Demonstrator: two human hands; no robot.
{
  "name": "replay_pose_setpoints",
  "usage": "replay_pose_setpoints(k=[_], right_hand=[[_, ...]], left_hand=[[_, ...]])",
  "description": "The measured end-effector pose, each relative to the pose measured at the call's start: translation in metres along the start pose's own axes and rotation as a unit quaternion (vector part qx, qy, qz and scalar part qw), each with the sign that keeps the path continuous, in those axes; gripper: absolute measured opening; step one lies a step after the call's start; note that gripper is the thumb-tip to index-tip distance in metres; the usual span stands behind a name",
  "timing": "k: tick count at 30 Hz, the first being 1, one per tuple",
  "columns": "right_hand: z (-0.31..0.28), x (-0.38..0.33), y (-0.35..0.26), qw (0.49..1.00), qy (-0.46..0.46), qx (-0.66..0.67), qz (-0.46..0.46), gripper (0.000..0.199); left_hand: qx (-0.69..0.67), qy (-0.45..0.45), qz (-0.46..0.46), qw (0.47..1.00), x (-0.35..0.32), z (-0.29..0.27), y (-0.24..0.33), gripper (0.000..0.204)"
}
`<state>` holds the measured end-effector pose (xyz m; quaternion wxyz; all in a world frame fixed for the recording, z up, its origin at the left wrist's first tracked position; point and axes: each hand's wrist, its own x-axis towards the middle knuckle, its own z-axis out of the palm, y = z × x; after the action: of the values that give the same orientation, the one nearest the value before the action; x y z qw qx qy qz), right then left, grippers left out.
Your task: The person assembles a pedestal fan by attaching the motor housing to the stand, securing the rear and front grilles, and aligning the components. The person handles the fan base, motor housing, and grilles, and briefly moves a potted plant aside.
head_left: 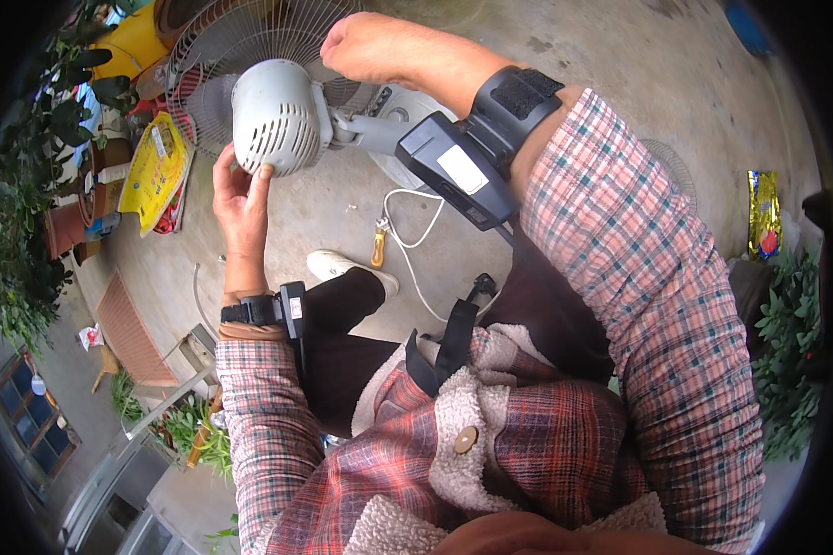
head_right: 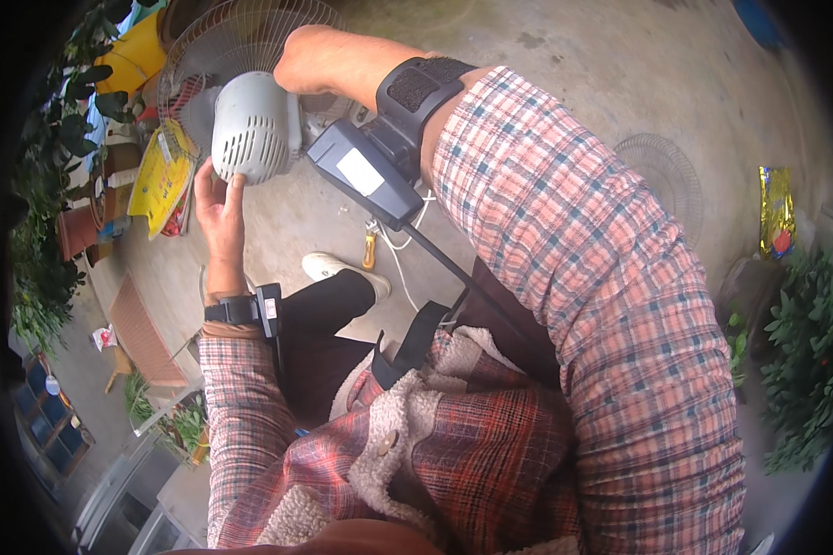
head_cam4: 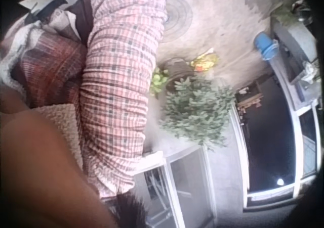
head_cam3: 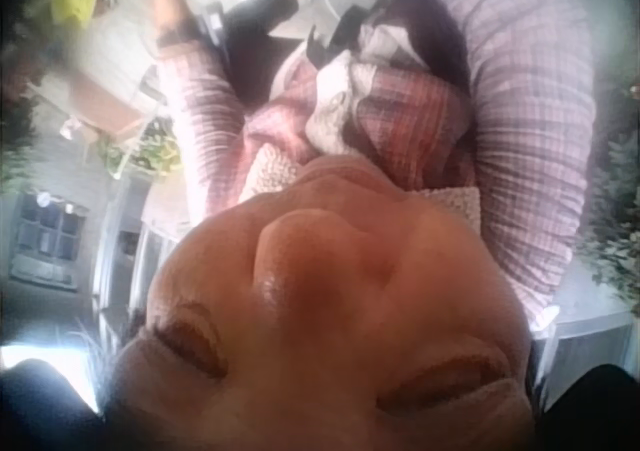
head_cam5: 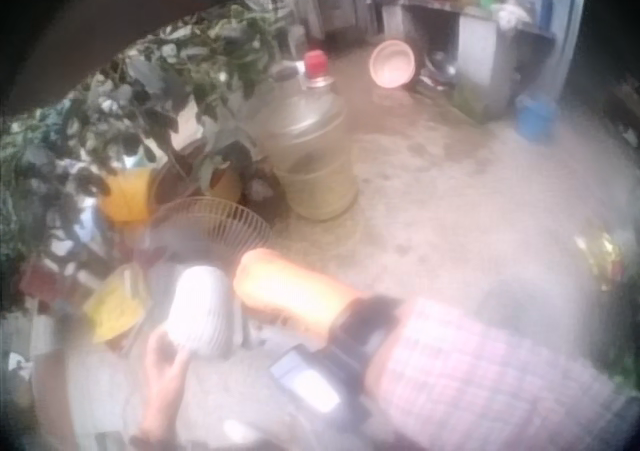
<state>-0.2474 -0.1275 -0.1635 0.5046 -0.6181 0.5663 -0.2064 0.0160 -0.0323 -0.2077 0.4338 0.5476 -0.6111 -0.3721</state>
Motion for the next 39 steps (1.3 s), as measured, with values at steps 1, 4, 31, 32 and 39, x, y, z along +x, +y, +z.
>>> replay_pose_setpoints(k=[1,4,31,32,39], right_hand=[[0.002,-0.001,0.0,1.0,-0.005,-0.007,-0.008,0.028],[0.007,-0.002,0.002,0.999,-0.038,-0.028,-0.026,0.033],[0.003,-0.015,0.02,0.998,-0.041,0.006,0.044,0.086],[0.001,-0.013,0.025,0.999,-0.026,0.025,0.038,0.092],[-0.017,-0.01,0.038,0.991,-0.066,0.086,0.081,0.078]], left_hand=[[0.003,0.001,-0.006,1.0,0.001,0.001,-0.001,0.052],[0.029,0.013,0.006,0.999,0.007,0.009,-0.003,0.052],[0.124,-0.092,0.062,0.986,0.0,0.017,0.02,0.041],[0.135,-0.087,0.036,0.986,0.0,0.014,0.017,0.04],[0.167,-0.113,-0.027,0.979,0.0,-0.003,0.004,0.036]])
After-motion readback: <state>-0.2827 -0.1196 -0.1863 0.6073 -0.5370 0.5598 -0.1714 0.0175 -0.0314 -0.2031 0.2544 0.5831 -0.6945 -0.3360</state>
